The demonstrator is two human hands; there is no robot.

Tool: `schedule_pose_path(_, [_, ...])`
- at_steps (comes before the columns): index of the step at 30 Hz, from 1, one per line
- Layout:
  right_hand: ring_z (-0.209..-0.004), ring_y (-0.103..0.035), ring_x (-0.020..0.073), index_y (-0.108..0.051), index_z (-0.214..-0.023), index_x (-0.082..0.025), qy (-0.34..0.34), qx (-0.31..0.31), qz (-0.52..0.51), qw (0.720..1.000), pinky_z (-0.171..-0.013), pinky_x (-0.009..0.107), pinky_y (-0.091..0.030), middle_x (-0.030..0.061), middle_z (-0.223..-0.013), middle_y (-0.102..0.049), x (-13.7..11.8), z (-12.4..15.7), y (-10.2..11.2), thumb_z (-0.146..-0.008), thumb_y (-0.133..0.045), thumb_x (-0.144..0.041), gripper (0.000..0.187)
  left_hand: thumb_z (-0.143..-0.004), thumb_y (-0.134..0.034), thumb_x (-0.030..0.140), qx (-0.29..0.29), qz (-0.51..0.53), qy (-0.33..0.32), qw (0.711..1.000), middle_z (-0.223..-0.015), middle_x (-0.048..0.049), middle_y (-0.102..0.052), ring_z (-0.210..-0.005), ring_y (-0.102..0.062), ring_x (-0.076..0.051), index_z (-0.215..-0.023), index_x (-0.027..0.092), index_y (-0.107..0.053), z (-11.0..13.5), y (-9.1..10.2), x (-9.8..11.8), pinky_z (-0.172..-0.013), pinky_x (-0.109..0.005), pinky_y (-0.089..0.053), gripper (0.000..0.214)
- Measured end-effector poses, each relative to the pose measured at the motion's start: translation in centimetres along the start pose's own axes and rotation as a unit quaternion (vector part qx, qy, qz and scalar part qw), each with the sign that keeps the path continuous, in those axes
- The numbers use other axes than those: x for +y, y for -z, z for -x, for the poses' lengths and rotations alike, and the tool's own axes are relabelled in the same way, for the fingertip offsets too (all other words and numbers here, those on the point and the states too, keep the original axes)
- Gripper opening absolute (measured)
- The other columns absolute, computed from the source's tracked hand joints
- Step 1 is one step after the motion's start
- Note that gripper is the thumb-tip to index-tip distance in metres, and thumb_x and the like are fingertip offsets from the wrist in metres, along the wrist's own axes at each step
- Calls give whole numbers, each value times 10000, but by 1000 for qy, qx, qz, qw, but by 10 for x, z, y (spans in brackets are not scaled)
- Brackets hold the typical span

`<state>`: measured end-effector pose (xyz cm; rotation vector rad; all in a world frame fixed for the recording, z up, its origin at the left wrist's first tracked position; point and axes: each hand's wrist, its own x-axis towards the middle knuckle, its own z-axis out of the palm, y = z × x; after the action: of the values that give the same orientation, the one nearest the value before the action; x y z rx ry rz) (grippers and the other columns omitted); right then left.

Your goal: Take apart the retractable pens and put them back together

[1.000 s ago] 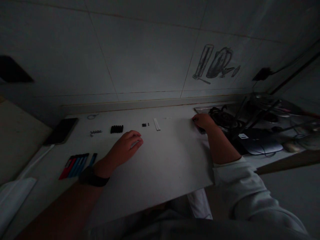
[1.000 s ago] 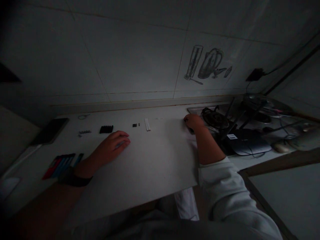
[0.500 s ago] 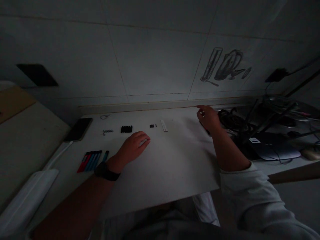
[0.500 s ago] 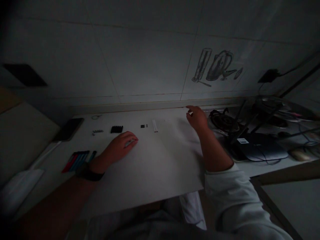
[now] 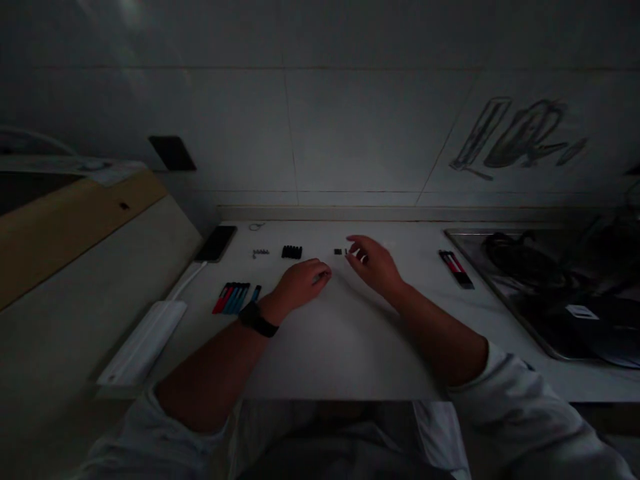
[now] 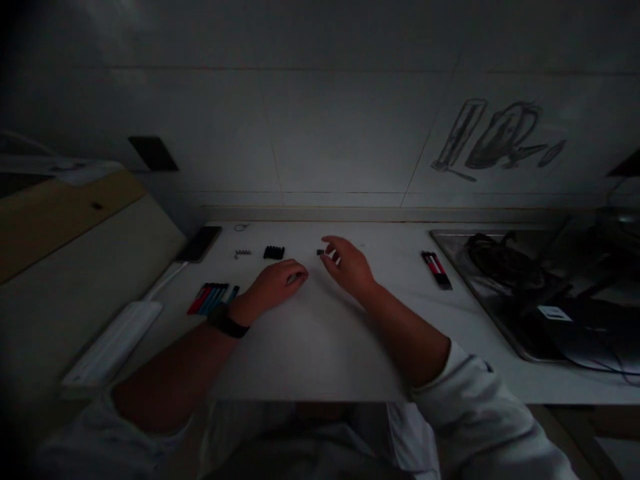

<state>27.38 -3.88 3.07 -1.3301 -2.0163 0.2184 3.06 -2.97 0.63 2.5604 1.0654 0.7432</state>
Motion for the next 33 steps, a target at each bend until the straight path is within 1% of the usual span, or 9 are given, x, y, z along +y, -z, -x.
schedule_pose_path(2, [-924, -712, 202, -658, -1349, -267, 21, -109, 63, 992, -831, 324, -558, 84, -1176, -740, 7, 10, -22, -967, -590, -257, 388, -1017, -551, 271, 17, 1, 8, 1000, -1029, -75, -722, -963, -679, -218, -1053, 217, -730, 0, 3, 1, -884, -374, -539, 191])
schedule_pose_path(4, [-1018, -712, 230, -693, -1305, -266, 39, -164, 102, 980, -881, 337, -544, 79, -1173, -748, 13, 15, -32, -977, -575, -258, 349, -1013, -557, 269, 36, 1, 20, 999, -1031, -78, -718, -962, -674, -217, -1050, 214, -723, 0, 5, 1, -889, -376, -539, 179])
schedule_pose_path(11, [-1079, -693, 253, -715, -1265, -238, 87, -185, 118, 972, -926, 352, -527, 97, -1166, -740, 19, 12, -29, -1002, -546, -285, 317, -1018, -544, 251, 73, -41, 46, 995, -1025, -79, -698, -961, -653, -211, -1036, 203, -699, 0, 17, -3, -875, -364, -520, 163])
schedule_pose_path(14, [-1087, -687, 252, -717, -1268, -243, 93, -188, 117, 971, -923, 353, -531, 99, -1185, -733, 20, 13, -31, -1011, -529, -290, 322, -1005, -579, 274, 118, -65, 68, 989, -1041, -69, -695, -930, -645, -202, -1131, 207, -676, -2, 43, -13, -871, -364, -512, 172])
schedule_pose_path(18, [-1088, -681, 244, -730, -1242, -243, 102, -197, 121, 968, -913, 339, -532, 97, -1190, -725, 21, 13, -33, -1027, -506, -299, 315, -1005, -588, 333, 214, -51, 152, 964, -1013, -56, -699, -751, -604, -172, -1189, 215, -656, 5, 94, -26, -805, -383, -525, 229])
schedule_pose_path(21, [-1087, -677, 243, -737, -1231, -233, 109, -200, 121, 966, -901, 332, -529, 101, -1182, -719, 22, 12, -33, -1028, -504, -290, 314, -984, -620, 352, 216, -75, 175, 958, -988, -63, -702, -779, -610, -208, -1124, 235, -696, 23, 126, -33, -818, -447, -533, 197])
schedule_pose_path(23, [-1084, -674, 239, -741, -1222, -235, 109, -202, 119, 966, -895, 326, -527, 100, -1178, -715, 22, 12, -33, -1025, -511, -287, 307, -973, -640, 357, 196, -97, 178, 959, -974, -64, -693, -810, -612, -236, -1077, 254, -711, 42, 138, -38, -852, -496, -532, 163])
schedule_pose_path(27, [-1087, -668, 234, -746, -1216, -236, 102, -203, 123, 966, -891, 316, -523, 100, -1174, -709, 20, 11, -33, -1033, -511, -302, 305, -943, -658, 373, 156, -166, 165, 960, -1050, -99, -616, -996, -604, -280, -918, 236, -729, 83, 139, -49, -979, -516, -517, 156])
schedule_pose_path(33, [-1072, -674, 234, -751, -1209, -219, 103, -205, 126, 965, -865, 315, -525, 107, -1171, -707, 18, 12, -32, -1028, -517, -283, 303, -907, -685, 360, 43, -226, 184, 956, -1171, -102, -585, -1083, -590, -272, -898, 205, -754, 121, 106, -43, -1029, -463, -488, 170])
